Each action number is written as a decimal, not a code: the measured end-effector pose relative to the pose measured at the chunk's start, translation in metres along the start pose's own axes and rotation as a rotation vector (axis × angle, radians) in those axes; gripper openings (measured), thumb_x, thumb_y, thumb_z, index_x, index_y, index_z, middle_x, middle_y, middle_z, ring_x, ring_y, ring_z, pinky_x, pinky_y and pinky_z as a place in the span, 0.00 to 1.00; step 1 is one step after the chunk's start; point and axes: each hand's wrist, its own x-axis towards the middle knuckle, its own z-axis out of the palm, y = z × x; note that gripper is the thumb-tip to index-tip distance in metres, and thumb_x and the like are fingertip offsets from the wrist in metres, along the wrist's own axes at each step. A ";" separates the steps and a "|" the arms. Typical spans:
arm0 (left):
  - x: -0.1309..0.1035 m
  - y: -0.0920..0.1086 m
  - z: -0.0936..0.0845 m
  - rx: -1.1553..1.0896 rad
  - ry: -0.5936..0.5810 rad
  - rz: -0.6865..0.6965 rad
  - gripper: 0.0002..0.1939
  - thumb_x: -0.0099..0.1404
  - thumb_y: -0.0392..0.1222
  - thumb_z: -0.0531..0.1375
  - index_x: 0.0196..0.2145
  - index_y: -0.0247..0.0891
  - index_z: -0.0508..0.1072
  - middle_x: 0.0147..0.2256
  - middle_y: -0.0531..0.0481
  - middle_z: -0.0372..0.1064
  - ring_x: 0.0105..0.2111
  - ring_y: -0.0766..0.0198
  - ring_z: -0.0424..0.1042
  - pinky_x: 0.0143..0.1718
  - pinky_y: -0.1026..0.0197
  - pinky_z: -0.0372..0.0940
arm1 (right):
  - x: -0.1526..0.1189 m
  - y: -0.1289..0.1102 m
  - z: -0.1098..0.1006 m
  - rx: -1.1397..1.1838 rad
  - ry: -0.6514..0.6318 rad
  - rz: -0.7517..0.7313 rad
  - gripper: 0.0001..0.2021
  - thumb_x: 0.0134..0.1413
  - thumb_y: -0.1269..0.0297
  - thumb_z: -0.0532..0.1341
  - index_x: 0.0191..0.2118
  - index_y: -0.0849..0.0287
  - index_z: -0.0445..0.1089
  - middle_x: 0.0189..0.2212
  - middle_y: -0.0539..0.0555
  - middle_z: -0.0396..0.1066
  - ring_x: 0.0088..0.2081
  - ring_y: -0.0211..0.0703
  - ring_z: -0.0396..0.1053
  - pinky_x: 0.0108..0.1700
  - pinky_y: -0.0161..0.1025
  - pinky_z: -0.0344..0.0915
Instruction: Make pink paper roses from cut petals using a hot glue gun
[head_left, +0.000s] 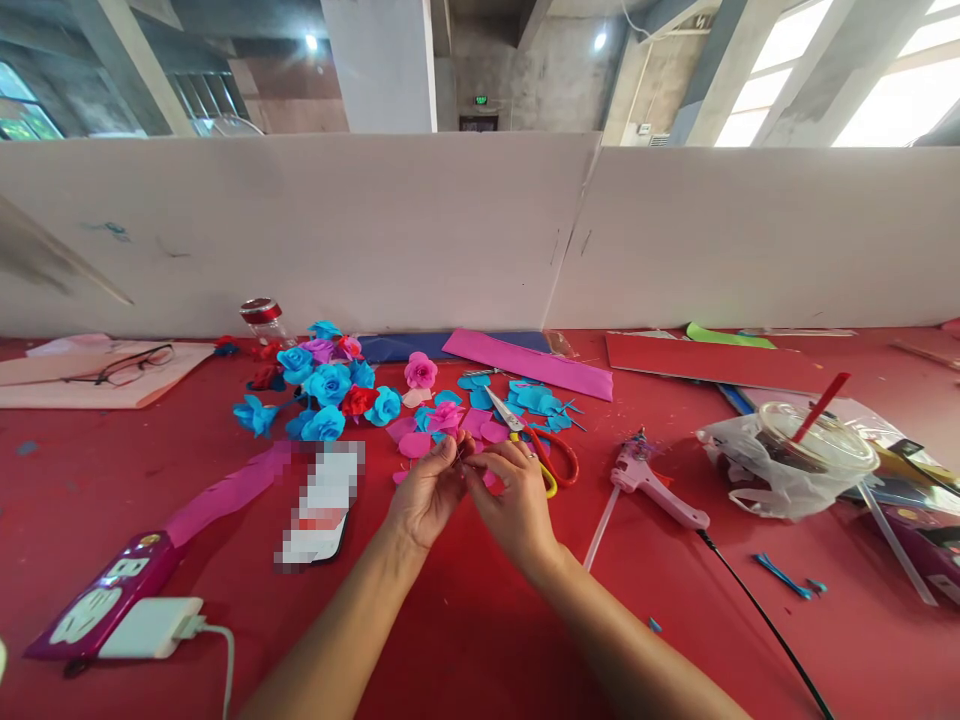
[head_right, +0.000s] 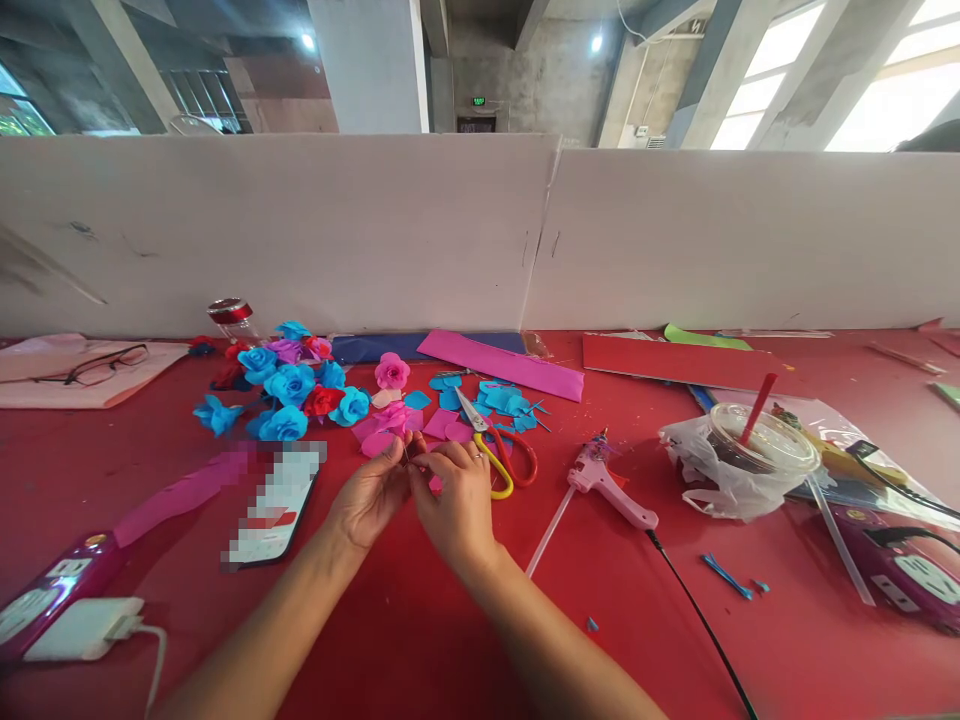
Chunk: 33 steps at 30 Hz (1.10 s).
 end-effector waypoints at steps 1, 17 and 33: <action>0.000 0.001 -0.001 0.007 0.018 -0.007 0.08 0.65 0.31 0.55 0.33 0.31 0.74 0.33 0.45 0.73 0.35 0.67 0.74 0.33 0.67 0.70 | 0.000 0.000 0.001 -0.001 -0.007 0.004 0.06 0.52 0.71 0.62 0.32 0.54 0.76 0.30 0.52 0.74 0.36 0.46 0.66 0.40 0.43 0.61; 0.001 0.004 -0.003 0.214 0.110 0.164 0.07 0.50 0.34 0.68 0.29 0.33 0.76 0.24 0.54 0.67 0.19 0.77 0.63 0.21 0.71 0.62 | -0.022 0.091 -0.145 -0.951 -0.231 0.440 0.19 0.51 0.67 0.55 0.49 0.60 0.69 0.48 0.65 0.69 0.47 0.62 0.67 0.41 0.52 0.63; 0.003 0.003 -0.004 0.376 0.105 0.199 0.10 0.49 0.33 0.68 0.32 0.30 0.77 0.22 0.52 0.66 0.18 0.78 0.62 0.12 0.78 0.48 | -0.024 0.098 -0.149 -0.642 0.150 0.404 0.21 0.45 0.63 0.58 0.48 0.62 0.68 0.41 0.61 0.72 0.40 0.52 0.69 0.41 0.43 0.64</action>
